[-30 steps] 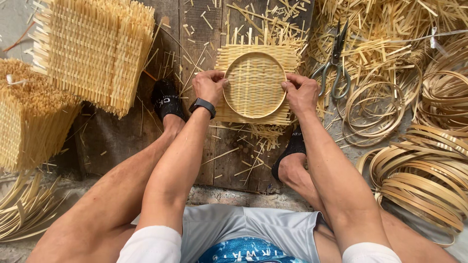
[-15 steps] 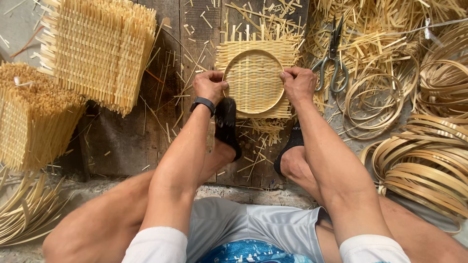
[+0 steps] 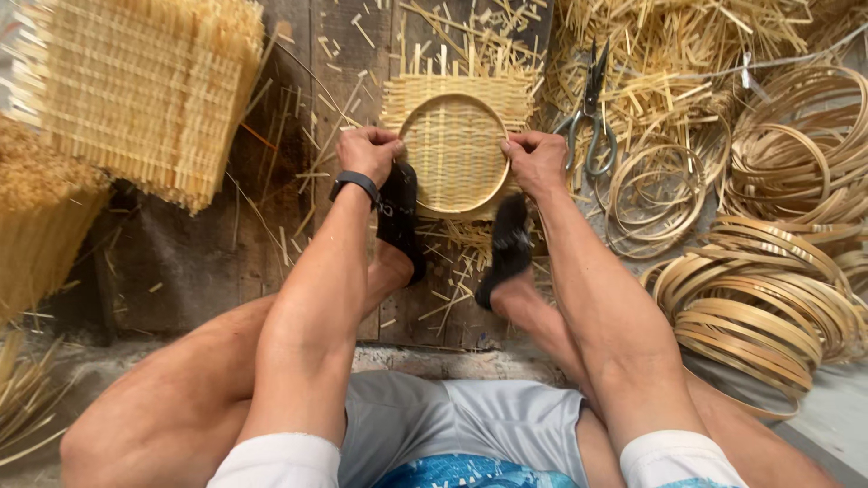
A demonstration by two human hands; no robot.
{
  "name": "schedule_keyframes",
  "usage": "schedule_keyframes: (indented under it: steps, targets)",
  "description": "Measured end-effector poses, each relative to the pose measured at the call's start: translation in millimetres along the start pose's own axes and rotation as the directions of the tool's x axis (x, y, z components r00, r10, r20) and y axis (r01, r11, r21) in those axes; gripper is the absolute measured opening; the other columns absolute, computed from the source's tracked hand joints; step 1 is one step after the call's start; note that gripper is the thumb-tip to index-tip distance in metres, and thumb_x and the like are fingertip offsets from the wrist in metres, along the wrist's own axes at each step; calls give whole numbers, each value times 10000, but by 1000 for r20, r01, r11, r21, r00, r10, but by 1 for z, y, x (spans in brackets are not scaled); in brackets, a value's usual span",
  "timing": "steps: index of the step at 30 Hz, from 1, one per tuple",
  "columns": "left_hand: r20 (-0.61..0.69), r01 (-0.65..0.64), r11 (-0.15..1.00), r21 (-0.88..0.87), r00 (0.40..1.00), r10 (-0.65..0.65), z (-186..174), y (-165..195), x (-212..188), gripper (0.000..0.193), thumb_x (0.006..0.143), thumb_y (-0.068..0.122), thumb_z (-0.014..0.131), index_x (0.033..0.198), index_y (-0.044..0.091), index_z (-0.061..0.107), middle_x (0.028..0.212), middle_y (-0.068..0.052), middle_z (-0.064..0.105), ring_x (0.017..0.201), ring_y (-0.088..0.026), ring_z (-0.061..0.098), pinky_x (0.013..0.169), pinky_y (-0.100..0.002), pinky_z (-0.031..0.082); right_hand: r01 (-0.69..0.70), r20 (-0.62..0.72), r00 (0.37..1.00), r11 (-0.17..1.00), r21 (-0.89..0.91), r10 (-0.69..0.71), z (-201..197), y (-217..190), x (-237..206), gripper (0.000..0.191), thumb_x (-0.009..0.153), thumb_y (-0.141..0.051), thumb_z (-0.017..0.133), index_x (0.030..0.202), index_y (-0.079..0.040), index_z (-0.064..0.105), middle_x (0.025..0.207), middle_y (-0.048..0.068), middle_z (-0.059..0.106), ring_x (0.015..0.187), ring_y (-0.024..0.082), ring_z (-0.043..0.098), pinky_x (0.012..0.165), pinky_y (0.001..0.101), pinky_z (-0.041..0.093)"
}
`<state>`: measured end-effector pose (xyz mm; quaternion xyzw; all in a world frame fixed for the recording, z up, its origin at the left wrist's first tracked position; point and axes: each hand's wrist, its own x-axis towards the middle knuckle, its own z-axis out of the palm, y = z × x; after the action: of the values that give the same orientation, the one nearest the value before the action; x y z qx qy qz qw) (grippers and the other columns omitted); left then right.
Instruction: The person sits on the floor of a bamboo workshop and assembles woven bamboo trays. They trim the edge of a square woven bamboo sheet with scissors over a round wooden mold, fit a curved bamboo rim ring around the woven sheet, press the sheet into the mold to shape it, and set finished trays onto a stack.
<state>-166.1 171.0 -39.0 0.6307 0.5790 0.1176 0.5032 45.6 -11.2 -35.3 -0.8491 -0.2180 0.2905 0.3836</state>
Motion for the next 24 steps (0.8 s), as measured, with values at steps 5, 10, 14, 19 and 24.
schedule_keyframes:
  steps: [5, 10, 14, 19, 24]
  targets:
    - [5, -30, 998, 52, 1000, 29, -3, 14, -2, 177, 709, 96, 906, 854, 46, 819, 783, -78, 785, 680, -136, 731, 686, -286, 604, -12, 34, 999, 1000, 17, 11, -15, -11, 5, 166, 827, -131, 827, 980, -70, 811, 795, 47, 776, 680, 103, 679, 656, 291, 551]
    - [192, 51, 862, 505, 967, -169, -4, 52, 13, 158, 878, 188, 792, 1000, 86, 793, 987, -94, 787, 846, -188, 746, 781, -358, 617, 320, 150, 947, 773, -548, -286, -9, -47, -14, 690, 814, -228, 836, 1418, -21, 574, 1346, 231, 555, 1289, 344, 493, 1120, 442, 433]
    - [217, -793, 467, 392, 573, 791, 30, 66, 39, 251, 895, 297, 771, 1103, 162, 812, 1225, -93, 687, 1185, -318, 536, 992, -460, 461, 739, 534, 674, 459, -493, -510, 48, -50, -44, 1059, 780, -599, 692, 1550, 4, 288, 1596, 270, 162, 1499, 426, 154, 1215, 618, 154]
    - [231, -668, 721, 184, 742, 629, 50, 55, 45, 202, 989, 345, 709, 1100, 222, 824, 1112, -3, 669, 1061, -235, 561, 971, -383, 487, 771, 625, 617, 208, -602, -479, 82, -21, -49, 1065, 898, -737, 577, 1637, -25, 294, 1677, 298, 148, 1556, 461, 98, 1233, 676, 62]
    - [212, -576, 808, 125, 811, 546, 51, 53, 44, 189, 960, 338, 728, 1087, 230, 819, 1091, 14, 668, 1051, -204, 578, 949, -348, 513, 770, 596, 596, 173, -614, -539, 74, -10, -49, 1043, 898, -712, 603, 1632, -14, 354, 1652, 315, 198, 1534, 487, 146, 1226, 684, 77]
